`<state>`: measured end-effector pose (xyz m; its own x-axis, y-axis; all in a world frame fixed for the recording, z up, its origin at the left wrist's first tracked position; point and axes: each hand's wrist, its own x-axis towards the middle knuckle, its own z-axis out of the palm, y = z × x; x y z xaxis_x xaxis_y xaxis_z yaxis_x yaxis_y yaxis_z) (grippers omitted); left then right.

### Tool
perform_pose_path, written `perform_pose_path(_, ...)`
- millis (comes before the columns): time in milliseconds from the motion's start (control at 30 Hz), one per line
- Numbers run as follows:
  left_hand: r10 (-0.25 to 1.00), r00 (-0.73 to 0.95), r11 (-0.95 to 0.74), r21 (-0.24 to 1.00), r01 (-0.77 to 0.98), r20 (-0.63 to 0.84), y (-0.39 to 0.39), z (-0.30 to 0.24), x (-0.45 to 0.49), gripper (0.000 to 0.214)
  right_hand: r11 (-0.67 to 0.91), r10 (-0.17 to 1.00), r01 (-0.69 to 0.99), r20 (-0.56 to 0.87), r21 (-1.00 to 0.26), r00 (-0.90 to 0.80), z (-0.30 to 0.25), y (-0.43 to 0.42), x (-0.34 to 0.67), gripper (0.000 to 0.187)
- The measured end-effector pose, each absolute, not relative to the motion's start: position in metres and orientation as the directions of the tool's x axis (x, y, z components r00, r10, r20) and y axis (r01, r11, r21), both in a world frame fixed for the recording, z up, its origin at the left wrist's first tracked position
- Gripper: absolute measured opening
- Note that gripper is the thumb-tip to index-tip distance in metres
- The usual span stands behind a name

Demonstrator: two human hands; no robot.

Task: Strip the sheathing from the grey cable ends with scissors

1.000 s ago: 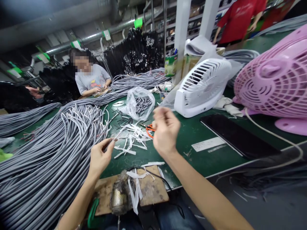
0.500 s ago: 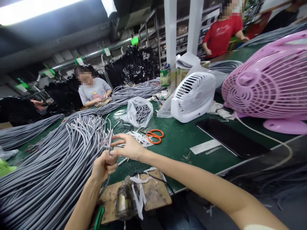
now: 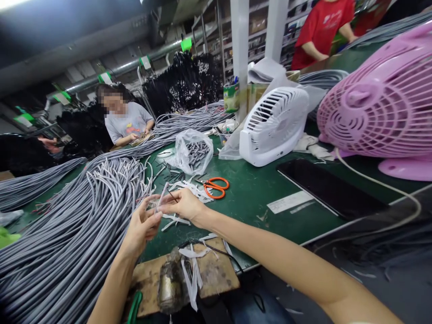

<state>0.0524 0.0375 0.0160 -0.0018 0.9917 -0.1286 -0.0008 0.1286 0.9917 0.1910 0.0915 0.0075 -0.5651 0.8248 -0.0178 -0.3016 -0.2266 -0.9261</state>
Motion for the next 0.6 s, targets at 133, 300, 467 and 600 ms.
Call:
perform_pose_path(133, 0.997, 0.007, 0.081, 0.996, -0.047, -0.081, 0.037, 0.013, 0.053, 0.062, -0.165, 0.855, -0.365, 0.052, -0.916, -0.517, 0.005, 0.086, 0.186, 0.033)
perform_pose_path(300, 0.992, -0.116, 0.042, 0.997, -0.059, -0.049, 0.039, 0.007, 0.058, 0.066, 0.09, 0.923, -0.361, 0.213, -0.928, -0.32, -0.001, 0.075, 0.176, 0.028)
perform_pose_path(467, 0.951, -0.31, -0.049, 0.993, -0.105, 0.015, 0.041, 0.007, 0.06, 0.053, 0.267, 0.895, -0.232, 0.33, -0.935, -0.302, -0.005, 0.07, 0.177, 0.014)
perform_pose_path(600, 0.908, -0.415, -0.118, 0.987, -0.106, 0.064, 0.042, 0.01, 0.06, 0.046, 0.328, 0.888, -0.153, 0.359, -0.932, -0.286, -0.003, 0.069, 0.18, 0.006)
